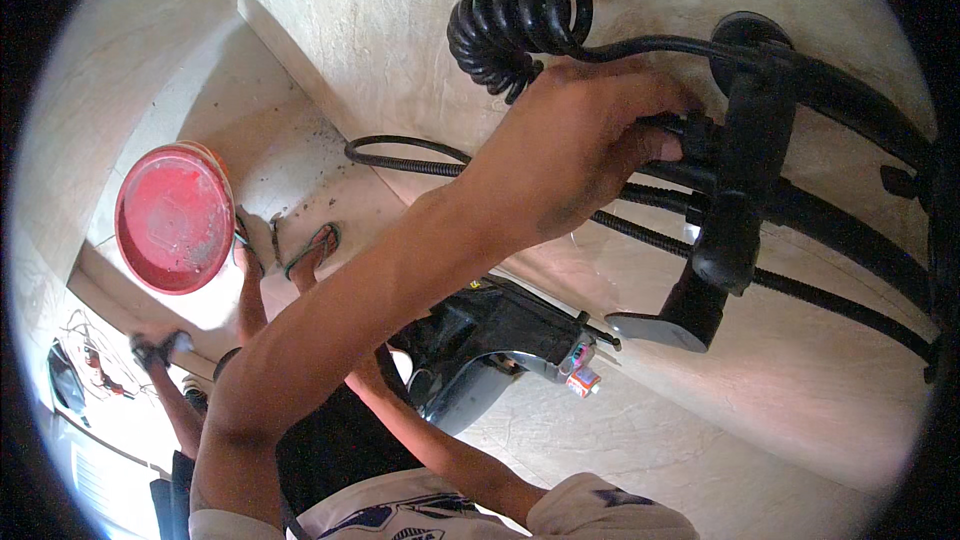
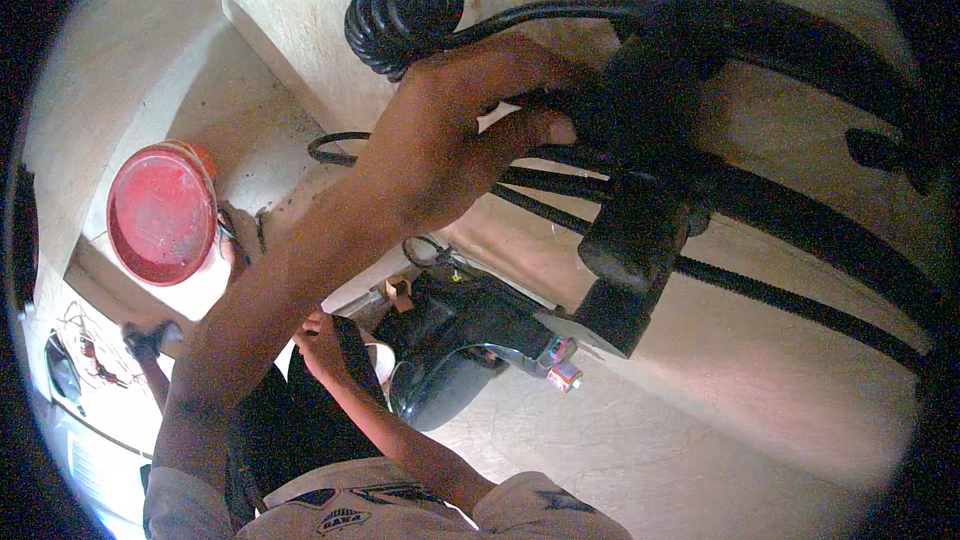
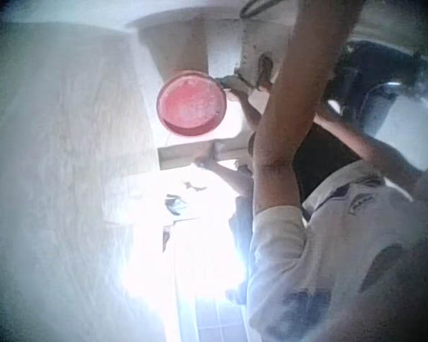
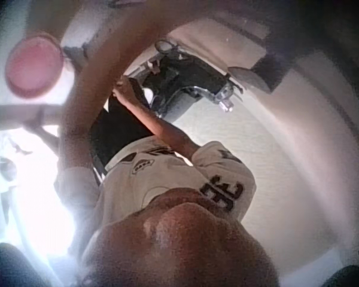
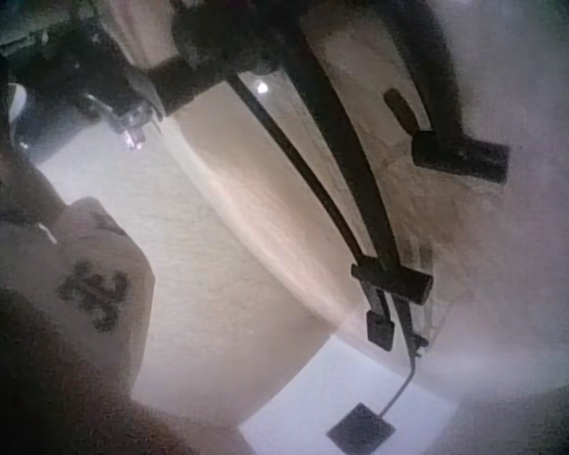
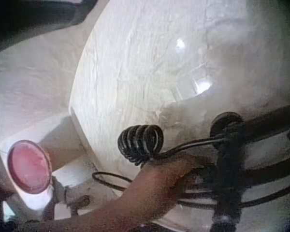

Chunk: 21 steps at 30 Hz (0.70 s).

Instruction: The person assembles and installs a black shower faucet and hand-held shower head assembly onto a bathroom wall.

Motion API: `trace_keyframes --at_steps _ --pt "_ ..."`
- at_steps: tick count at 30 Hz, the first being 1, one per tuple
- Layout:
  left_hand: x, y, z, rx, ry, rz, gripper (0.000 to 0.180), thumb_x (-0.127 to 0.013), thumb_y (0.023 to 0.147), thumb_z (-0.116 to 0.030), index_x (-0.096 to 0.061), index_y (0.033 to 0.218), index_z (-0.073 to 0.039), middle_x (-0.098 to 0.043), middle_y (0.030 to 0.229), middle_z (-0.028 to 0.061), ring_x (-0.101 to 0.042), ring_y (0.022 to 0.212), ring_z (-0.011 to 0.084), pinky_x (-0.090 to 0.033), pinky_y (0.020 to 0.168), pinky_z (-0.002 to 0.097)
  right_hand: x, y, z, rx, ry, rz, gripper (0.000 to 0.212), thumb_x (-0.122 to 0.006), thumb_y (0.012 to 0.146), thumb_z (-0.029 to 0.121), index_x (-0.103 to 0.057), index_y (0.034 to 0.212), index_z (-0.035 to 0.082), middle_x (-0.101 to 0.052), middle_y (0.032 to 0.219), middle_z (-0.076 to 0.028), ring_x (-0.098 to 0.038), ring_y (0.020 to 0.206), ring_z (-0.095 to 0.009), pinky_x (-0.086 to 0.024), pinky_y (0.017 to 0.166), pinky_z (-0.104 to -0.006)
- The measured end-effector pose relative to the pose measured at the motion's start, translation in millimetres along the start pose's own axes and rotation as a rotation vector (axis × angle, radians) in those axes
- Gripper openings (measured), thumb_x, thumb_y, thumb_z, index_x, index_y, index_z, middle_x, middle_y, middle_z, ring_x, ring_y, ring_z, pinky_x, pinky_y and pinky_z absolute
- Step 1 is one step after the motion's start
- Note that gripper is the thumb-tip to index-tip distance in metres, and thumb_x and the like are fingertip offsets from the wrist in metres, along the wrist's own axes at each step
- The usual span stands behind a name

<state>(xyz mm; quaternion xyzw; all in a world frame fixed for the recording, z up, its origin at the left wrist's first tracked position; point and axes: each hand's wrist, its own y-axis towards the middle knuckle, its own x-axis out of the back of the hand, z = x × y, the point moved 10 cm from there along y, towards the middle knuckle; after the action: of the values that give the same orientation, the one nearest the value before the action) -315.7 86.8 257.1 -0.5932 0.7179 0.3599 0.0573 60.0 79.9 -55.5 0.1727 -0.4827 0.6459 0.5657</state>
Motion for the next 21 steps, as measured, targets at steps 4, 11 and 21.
trace_keyframes --at_steps 4,11,21 --pt "8.1 -5.7 3.9 -0.001 -0.028 -0.049 0.025 -0.068 0.074 -0.009 -0.059 0.096 -0.001 -0.061 0.087 0.0168 -0.059 0.082 0.0344 -0.046 0.071 0.0391 -45.1 -19.2 -38.1 -0.772 0.830 0.169 0.051 -0.062 0.074 0.012 -0.038 0.117 0.000 -0.050 0.106 -0.017 -0.056 0.093 -0.025 -0.052 0.067 -0.0336" --pt "-2.7 -2.7 18.0 0.136 -0.193 0.090 0.027 -0.065 0.078 -0.013 -0.056 0.100 0.000 -0.059 0.089 0.0172 -0.058 0.084 0.0341 -0.045 0.074 0.0385 -23.3 -7.1 -32.0 -0.603 0.714 0.180 0.044 -0.061 0.075 0.017 -0.042 0.112 0.001 -0.054 0.102 -0.013 -0.058 0.086 -0.023 -0.051 0.063 -0.0309" --pt "-3.8 -6.0 3.6 0.069 -0.041 0.036 0.027 -0.064 0.080 -0.015 -0.056 0.101 0.001 -0.059 0.093 0.0175 -0.058 0.087 0.0332 -0.045 0.077 0.0380 -14.7 -11.4 -76.5 -0.522 0.591 0.138 0.037 -0.061 0.076 0.018 -0.045 0.105 0.001 -0.058 0.088 -0.009 -0.057 0.073 -0.015 -0.047 0.057 -0.0274"
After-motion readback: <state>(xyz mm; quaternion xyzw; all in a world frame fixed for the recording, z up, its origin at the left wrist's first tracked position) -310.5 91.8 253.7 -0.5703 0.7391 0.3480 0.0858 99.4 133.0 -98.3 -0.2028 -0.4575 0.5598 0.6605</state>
